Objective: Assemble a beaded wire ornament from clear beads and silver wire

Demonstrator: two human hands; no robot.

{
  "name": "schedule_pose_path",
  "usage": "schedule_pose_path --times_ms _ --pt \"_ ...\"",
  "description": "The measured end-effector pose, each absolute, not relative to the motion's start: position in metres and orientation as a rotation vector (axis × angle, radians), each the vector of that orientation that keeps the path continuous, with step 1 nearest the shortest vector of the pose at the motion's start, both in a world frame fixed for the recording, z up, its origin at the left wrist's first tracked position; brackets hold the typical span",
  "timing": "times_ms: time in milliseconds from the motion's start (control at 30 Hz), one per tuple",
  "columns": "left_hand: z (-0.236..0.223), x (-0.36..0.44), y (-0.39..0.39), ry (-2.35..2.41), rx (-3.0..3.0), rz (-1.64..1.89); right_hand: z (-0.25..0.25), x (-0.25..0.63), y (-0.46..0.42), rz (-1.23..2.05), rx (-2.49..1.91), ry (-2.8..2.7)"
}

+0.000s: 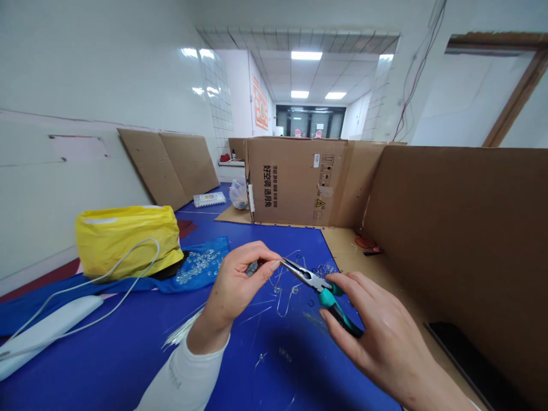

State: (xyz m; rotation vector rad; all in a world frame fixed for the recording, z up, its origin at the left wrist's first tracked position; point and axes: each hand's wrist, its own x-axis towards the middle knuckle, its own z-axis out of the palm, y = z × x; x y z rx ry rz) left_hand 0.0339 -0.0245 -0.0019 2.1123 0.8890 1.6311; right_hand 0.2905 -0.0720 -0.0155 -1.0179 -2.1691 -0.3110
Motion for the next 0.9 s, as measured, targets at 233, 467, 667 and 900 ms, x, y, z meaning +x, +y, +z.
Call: schedule_pose_path --times_ms 233,467,667,900 --pt "-0.0015 0.0338 -0.0246 0.887 2.114 1.643 -0.017 0.2891 -0.0723 -0.3 -1.021 -2.164" --pt "-0.0016 0.0331 -0.0243 0.878 2.105 1.656 -0.0147 0.2878 -0.0736 -0.299 -1.03 -2.19" --pt "-0.0024 0.034 -0.0259 0.878 2.103 1.668 -0.0158 0.2889 -0.0731 -0.275 -1.042 -2.196" --pt "-0.0012 0.033 -0.0243 0.874 2.085 1.655 -0.0124 0.287 -0.0738 -0.2 -1.056 -2.186"
